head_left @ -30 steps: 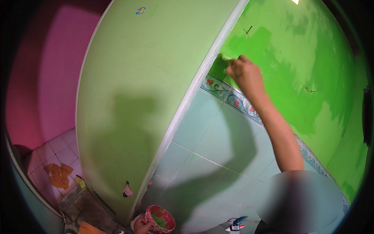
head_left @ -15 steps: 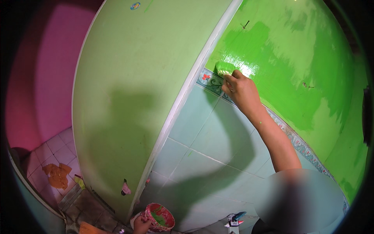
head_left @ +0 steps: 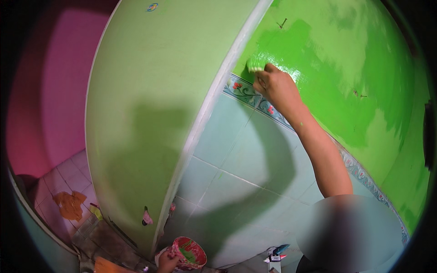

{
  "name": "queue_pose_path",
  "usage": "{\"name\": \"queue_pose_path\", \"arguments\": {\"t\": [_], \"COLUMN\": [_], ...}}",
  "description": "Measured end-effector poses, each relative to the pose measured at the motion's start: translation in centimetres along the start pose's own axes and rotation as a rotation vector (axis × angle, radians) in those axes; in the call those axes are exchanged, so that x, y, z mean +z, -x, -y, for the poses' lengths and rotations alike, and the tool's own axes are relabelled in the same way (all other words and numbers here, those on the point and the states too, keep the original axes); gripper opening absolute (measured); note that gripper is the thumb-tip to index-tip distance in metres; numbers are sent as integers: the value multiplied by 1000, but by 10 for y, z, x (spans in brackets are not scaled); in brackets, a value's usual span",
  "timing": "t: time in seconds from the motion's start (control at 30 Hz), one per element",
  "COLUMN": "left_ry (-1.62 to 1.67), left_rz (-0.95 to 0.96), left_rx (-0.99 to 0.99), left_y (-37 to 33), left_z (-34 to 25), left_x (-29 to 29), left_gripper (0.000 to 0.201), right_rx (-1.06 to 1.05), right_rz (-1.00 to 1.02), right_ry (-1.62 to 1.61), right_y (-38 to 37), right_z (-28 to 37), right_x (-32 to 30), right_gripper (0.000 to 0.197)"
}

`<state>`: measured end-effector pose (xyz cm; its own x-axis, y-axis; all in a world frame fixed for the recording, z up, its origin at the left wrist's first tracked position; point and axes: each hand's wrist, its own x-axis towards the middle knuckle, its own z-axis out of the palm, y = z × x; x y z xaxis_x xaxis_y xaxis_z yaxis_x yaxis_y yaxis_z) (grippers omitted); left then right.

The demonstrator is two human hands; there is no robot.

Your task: The person paints a wall using a brush, dipping it into a bucket of green paint and applying it to the upper section of a tiled wall.

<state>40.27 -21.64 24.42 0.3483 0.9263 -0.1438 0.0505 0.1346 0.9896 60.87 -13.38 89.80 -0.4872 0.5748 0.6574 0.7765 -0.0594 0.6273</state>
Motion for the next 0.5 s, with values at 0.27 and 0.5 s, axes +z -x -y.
{"name": "queue_pose_path", "arguments": {"t": [0.27, 0.5], "left_ry": [-105, -51], "left_rz": [-27, 35], "left_rx": [23, -142], "left_y": [11, 13], "left_z": [-15, -14], "left_x": [-6, -13], "left_gripper": [24, 22], "right_rx": [317, 188], "right_rz": [80, -123], "right_ry": [-331, -67], "right_y": [-35, -109], "right_z": [-9, -73], "right_x": [-35, -51], "right_gripper": [24, 26]}}
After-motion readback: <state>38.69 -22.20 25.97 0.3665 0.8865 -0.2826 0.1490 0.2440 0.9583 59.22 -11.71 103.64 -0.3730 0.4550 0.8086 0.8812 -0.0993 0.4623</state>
